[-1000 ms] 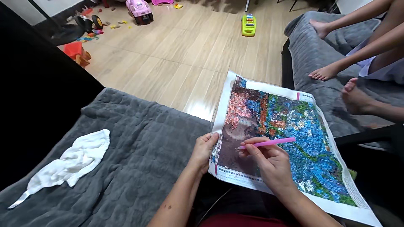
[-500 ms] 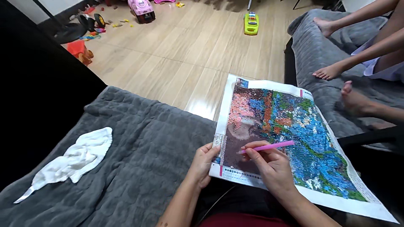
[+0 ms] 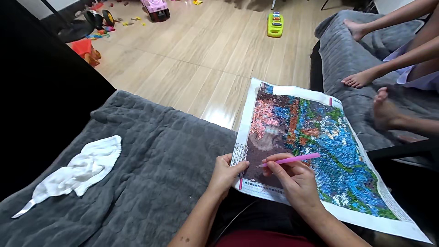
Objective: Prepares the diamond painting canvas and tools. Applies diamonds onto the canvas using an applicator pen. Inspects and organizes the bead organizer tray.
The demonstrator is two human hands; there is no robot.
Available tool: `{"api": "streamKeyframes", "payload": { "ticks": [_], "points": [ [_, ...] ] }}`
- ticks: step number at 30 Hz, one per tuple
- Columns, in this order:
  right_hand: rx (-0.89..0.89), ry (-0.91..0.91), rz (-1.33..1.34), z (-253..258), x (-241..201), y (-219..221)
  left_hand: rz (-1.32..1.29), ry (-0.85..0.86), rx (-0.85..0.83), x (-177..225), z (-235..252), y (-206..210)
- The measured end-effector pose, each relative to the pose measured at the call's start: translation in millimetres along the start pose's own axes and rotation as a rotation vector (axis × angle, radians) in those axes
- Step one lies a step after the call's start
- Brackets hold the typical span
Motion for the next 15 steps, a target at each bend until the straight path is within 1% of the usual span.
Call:
{"api": "streamKeyframes", "payload": {
  "ticks": [7,10,15],
  "points": [
    [0.006,0.026,0.001,-2,2,1,-0.064,-0.065,-0.073,-6,-2,-11],
    [-0.003,0.012,0.001,-3,3,3,-0.064,-0.064,-0.086,-7,-3,-13],
    [-0.002,-0.010,-0.008,-4,4,5,0.000,-0.014,-0.026,-2,-5,-7]
  ]
}}
Point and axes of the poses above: each hand's wrist, its own z-axis towards the middle knuckle, its own y-axis out of the palm, x = y × z, the point moved 4 cm from there along z, towards the middle knuckle, and after that the axes turned 13 degrees about x, right-handed, at the moved point
